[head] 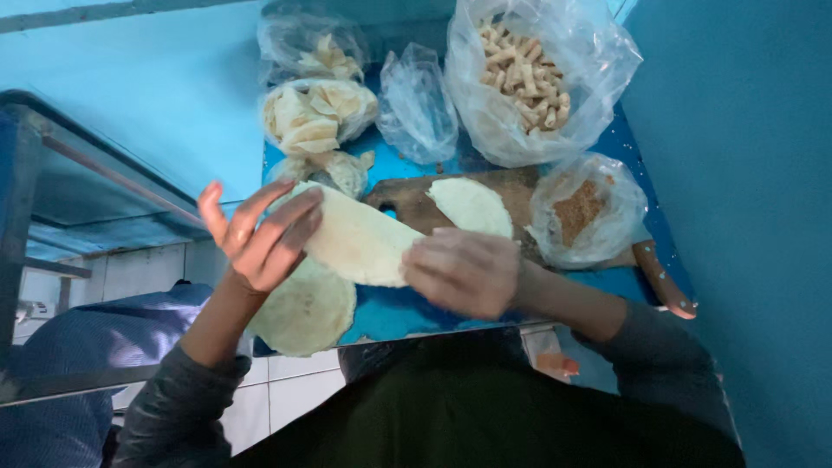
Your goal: The person sits at a small blue table and handles round white crackers. They tear pieces off a cracker, cut the cracker into pieces with a knife on a small wooden board, and fold and press the pieces by hand, placing finished pieces with a pile of cut crackers on the table.
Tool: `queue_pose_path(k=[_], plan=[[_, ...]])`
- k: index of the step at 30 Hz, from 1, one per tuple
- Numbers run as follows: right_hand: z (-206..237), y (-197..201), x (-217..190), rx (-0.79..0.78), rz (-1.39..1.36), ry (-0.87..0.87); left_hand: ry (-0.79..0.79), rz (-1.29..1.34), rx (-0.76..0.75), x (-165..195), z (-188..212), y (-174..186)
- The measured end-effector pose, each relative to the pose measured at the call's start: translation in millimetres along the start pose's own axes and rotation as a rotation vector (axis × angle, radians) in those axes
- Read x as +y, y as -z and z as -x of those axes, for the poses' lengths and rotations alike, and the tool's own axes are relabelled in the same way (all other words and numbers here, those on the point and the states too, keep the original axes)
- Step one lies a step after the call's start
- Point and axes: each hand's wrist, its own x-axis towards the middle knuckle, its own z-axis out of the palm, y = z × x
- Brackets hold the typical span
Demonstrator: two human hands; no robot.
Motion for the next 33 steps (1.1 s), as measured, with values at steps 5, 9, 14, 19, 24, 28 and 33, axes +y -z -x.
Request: queue_pose_path(k=[5, 9, 14, 19, 24, 28, 33], plan=[[33, -14, 10, 0.282, -0.837, -1.109, 0.14, 0.441, -0.378, -21, -13, -60], [55, -11, 27, 0.419, -1.043, -1.435, 0.403, 0.976, -0.758, -35, -30, -163], [76, -22, 11, 0.303, -0.717, -1.407, 0.581, 1.246, -1.101, -23, -28, -250], [91, -37, -5, 0.136, -0.498, -1.484, 0.453, 1.027, -1.074, -15, -16, -285], [94, -44, 2, 0.079, -0.354, -1.403, 0.427, 0.973, -1.099, -16, -10, -299], [89, -45, 2, 0.054, -0.329, -1.365, 0.322, 0.9, -1.042, -16, -8, -303], [76, -44, -9, -0.075, 0.073, -1.12, 0.279, 0.823, -0.954, -16, 0, -298]])
